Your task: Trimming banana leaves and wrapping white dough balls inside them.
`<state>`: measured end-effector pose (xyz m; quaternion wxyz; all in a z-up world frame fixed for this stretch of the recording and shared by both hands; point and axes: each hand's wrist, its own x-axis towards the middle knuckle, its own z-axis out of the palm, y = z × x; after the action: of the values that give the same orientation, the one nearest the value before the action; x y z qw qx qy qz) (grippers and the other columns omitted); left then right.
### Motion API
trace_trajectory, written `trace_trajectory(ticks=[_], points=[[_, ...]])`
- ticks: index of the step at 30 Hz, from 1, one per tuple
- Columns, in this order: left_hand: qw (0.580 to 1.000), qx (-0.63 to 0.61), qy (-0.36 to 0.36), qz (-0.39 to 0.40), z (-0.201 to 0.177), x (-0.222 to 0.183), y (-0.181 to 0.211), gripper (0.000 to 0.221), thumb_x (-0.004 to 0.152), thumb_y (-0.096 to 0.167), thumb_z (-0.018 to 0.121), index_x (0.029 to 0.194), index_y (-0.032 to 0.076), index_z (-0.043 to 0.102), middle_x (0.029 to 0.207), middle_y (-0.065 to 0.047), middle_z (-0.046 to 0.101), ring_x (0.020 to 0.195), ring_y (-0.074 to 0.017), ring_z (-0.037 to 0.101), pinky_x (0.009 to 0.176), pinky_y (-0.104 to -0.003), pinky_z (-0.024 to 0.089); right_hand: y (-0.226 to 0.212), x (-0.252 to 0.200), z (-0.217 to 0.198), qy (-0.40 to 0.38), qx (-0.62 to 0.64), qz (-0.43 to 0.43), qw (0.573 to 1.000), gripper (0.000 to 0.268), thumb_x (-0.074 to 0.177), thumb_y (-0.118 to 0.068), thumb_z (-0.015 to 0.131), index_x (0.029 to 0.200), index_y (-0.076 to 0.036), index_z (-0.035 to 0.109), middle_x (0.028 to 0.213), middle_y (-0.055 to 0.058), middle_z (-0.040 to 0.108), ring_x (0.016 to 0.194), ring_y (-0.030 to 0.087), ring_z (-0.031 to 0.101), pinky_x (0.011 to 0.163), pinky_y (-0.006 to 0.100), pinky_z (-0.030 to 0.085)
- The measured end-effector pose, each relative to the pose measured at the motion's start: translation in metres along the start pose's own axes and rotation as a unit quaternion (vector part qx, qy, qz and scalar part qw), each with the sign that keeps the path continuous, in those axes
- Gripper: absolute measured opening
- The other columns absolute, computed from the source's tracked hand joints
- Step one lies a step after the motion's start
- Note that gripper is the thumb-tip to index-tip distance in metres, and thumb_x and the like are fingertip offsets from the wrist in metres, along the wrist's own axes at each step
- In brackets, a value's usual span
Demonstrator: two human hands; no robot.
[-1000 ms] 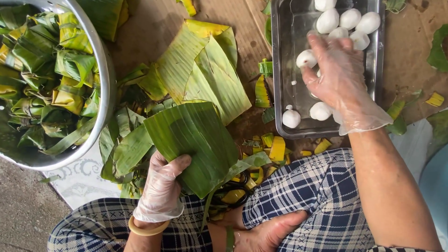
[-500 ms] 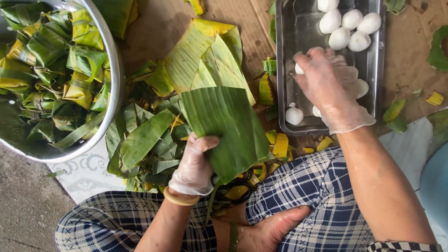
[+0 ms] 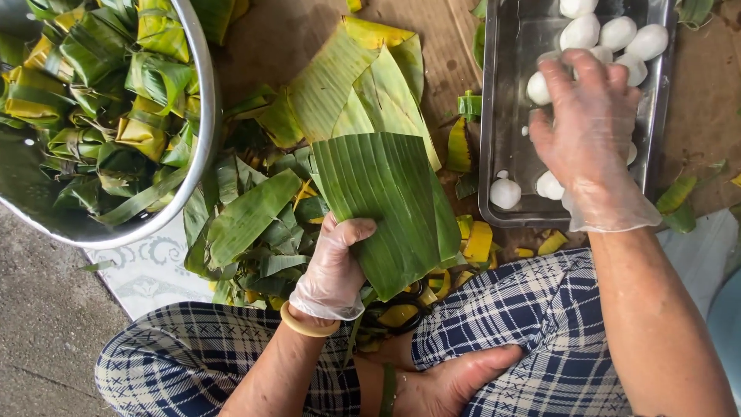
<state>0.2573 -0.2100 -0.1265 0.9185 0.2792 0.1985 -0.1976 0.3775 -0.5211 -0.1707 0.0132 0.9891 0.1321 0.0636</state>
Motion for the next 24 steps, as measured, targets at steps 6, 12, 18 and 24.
trace_trajectory(ticks=[6,12,18,24], points=[[1.0,0.004,0.02,-0.017,-0.003,0.001,-0.004,0.046,0.077,-0.005,0.059,0.122,-0.005,0.066,0.113,-0.018,0.073,0.096,-0.0273,0.07,0.093,-0.039,0.056,0.013,0.002,0.02,0.053,-0.028,-0.052,0.997,0.032,0.083,-0.006,0.08,0.114,-0.015,0.081,0.112,0.006,0.061,0.095,0.02,0.059,0.087,0.034,0.054],[0.999,-0.007,0.037,-0.01,-0.004,0.0,-0.003,0.045,0.079,-0.001,0.062,0.123,-0.004,0.064,0.115,-0.018,0.071,0.098,-0.0283,0.068,0.094,-0.041,0.054,0.006,-0.001,0.018,0.035,-0.016,-0.049,0.998,0.055,0.086,-0.015,0.077,0.141,-0.01,0.075,0.145,0.015,0.057,0.111,0.033,0.051,0.091,0.044,0.046],[0.998,-0.007,0.055,0.009,-0.005,0.004,-0.004,0.032,0.08,-0.001,0.061,0.111,-0.003,0.069,0.102,-0.015,0.073,0.086,-0.0228,0.067,0.087,-0.037,0.055,0.004,-0.004,0.001,0.0,0.197,0.031,0.98,0.034,0.09,-0.002,0.073,0.124,0.001,0.077,0.113,0.02,0.074,0.089,0.035,0.069,0.081,0.044,0.055],[0.998,-0.035,0.056,0.013,-0.009,0.002,-0.013,0.01,0.08,-0.003,0.063,0.084,0.002,0.07,0.087,-0.009,0.074,0.074,-0.0177,0.066,0.079,-0.031,0.055,-0.112,-0.027,-0.112,-0.092,0.597,0.262,0.753,0.034,0.092,-0.006,0.068,0.121,-0.022,0.061,0.124,-0.003,0.066,0.111,0.009,0.064,0.098,0.025,0.06]])
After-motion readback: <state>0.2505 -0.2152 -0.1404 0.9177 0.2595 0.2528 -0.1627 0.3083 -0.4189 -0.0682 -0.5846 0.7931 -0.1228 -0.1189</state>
